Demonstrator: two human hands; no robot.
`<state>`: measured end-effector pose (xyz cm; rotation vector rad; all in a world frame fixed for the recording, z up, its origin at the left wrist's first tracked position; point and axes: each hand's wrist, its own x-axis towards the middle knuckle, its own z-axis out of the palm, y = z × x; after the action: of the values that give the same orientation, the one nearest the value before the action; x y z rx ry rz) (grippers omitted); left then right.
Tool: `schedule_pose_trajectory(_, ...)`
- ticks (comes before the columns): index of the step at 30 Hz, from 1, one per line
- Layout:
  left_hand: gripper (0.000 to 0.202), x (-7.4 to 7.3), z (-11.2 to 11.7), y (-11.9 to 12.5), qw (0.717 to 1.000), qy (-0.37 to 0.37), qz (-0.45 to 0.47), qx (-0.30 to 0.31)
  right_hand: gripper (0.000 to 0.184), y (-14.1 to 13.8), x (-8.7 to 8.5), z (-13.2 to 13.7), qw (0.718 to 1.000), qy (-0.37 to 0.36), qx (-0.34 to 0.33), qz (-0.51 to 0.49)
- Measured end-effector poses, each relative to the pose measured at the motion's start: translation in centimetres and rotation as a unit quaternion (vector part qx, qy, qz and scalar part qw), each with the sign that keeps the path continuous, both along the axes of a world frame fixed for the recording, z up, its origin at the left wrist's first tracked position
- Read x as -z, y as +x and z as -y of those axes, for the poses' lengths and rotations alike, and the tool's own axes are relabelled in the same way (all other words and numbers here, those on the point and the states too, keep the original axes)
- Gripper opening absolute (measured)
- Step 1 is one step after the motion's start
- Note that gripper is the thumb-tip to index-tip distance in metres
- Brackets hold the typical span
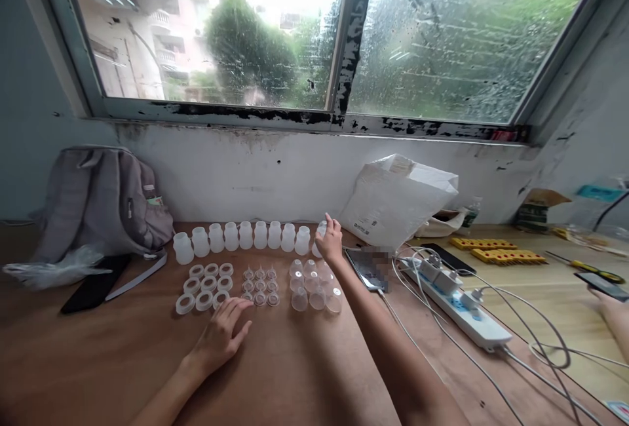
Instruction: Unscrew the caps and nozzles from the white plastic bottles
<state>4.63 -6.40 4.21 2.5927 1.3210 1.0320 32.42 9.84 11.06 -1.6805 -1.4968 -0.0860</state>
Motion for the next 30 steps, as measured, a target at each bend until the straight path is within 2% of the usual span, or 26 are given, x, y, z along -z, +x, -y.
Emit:
schedule_pose_trajectory(2,0.032,-0.1,0.1,0.0,1.0,-0.005,0.01,0.006,0.053,1.4,0.1,-1.8,0.998,-0.064,0.01,0.016)
schedule_pose_trajectory(4,0.032,-0.3,0.1,-0.1,1.0,-0.009,0.021,0.006,0.05,2.1,0.7,-2.5,0.996,-0.089,0.001,0.029)
schedule_pose_trajectory(9,0.031,-0.3,0.0,-0.3,0.999,-0.006,0.041,0.0,0.041,2.2,1.5,-1.0,0.996,-0.08,-0.013,0.027)
schedule_pose_trajectory(11,0.031,-0.2,-0.1,-0.3,0.999,0.002,0.046,0.002,0.04,2.3,0.9,0.2,0.998,-0.062,-0.008,0.025)
schedule_pose_trajectory(14,0.03,0.2,-0.2,-0.1,0.999,0.011,0.046,0.007,0.043,2.4,-1.1,2.7,0.999,0.031,0.007,0.005)
schedule_pose_trajectory(17,0.035,0.5,0.0,0.2,0.998,0.026,0.051,0.003,0.045,1.6,-3.1,6.0,0.991,0.111,-0.002,-0.079)
schedule_pose_trajectory(18,0.037,0.6,0.1,0.3,0.998,0.032,0.057,-0.004,0.046,0.9,-3.4,7.2,0.986,0.121,-0.019,-0.117)
schedule_pose_trajectory(20,0.043,0.6,0.4,0.3,0.997,0.047,0.066,-0.022,0.046,-0.8,-3.4,9.5,0.973,0.094,-0.102,-0.182)
schedule_pose_trajectory(22,0.047,0.2,0.7,0.2,0.996,0.064,0.055,-0.033,0.042,-3.1,-2.7,11.5,0.948,0.021,-0.229,-0.218)
schedule_pose_trajectory(24,0.051,-0.2,0.9,-0.1,0.996,0.082,0.032,-0.032,0.038,-5.4,-1.4,13.1,0.919,-0.057,-0.32,-0.222)
schedule_pose_trajectory(27,0.056,-0.9,0.9,-0.5,0.996,0.087,0.012,-0.021,0.032,-8.2,0.7,14.7,0.891,-0.128,-0.369,-0.233)
schedule_pose_trajectory(30,0.058,-0.9,0.7,-0.8,0.998,0.059,0.019,-0.007,0.031,-9.7,2.7,15.5,0.878,-0.134,-0.37,-0.272)
